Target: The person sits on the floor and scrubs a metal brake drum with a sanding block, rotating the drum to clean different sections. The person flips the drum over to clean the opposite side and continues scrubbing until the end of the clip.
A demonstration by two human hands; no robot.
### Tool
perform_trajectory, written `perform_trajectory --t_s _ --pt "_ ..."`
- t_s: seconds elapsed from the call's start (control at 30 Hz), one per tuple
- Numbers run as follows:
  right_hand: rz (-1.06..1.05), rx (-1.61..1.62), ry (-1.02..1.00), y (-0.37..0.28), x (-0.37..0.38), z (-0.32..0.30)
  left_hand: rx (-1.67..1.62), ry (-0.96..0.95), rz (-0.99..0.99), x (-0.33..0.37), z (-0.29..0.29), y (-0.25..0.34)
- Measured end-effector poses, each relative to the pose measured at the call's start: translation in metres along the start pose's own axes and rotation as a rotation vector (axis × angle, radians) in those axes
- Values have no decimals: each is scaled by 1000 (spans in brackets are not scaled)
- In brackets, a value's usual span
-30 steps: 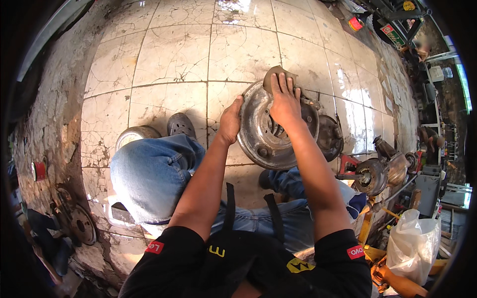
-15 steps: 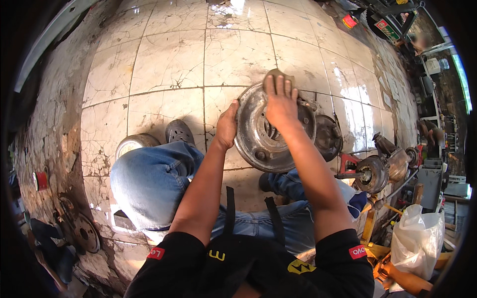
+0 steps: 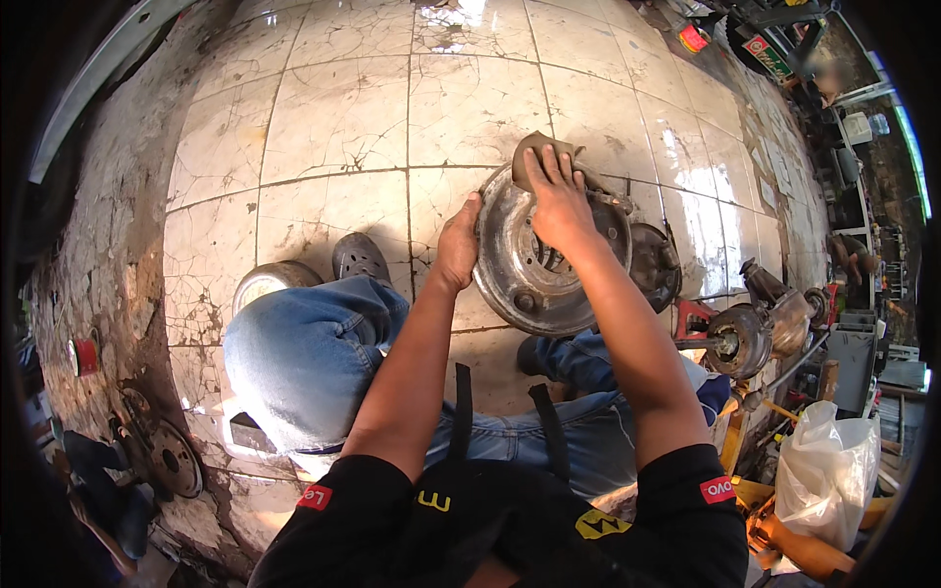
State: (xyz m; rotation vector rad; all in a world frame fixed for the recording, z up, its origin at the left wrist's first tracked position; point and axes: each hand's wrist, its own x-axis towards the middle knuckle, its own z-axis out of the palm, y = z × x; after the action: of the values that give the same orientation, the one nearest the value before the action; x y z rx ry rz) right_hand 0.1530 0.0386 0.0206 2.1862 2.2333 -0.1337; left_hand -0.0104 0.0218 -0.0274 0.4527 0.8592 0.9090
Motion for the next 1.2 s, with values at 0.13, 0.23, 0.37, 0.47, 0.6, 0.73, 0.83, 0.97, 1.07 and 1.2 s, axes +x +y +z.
perform_trajectory --t_s 0.13,0.23,0.37,0.47,0.6,0.73,0.83,0.97,1.07,1.2 --pt "-103 -109 -76 -18 -9 -5 -75 -22 -3 3 -7 -3" --pt "1 -97 -41 -11 -3 -11 41 20 -11 -1 2 4" --pt "-81 -32 -109 -25 -11 -5 -50 -16 -6 11 -14 -13" --pt "5 -105 -113 -15 -5 -14 -36 20 1 7 -9 -9" --pt "-32 -194 -10 -30 -2 -4 -98 -50 -14 17 -21 -18" --pt "-7 8 -102 -24 10 -14 -47 -25 14 13 -14 -14" --pt "-5 95 -58 -23 11 -18 -77 -89 9 14 -12 -13" --pt "-123 63 -29 -24 6 -6 -200 -127 -27 13 -13 -11" --pt "12 29 -16 -13 11 -9 -43 -47 -41 16 -14 -14" --pt "-208 57 -6 -24 2 3 -148 -91 -34 18 -22 -18"
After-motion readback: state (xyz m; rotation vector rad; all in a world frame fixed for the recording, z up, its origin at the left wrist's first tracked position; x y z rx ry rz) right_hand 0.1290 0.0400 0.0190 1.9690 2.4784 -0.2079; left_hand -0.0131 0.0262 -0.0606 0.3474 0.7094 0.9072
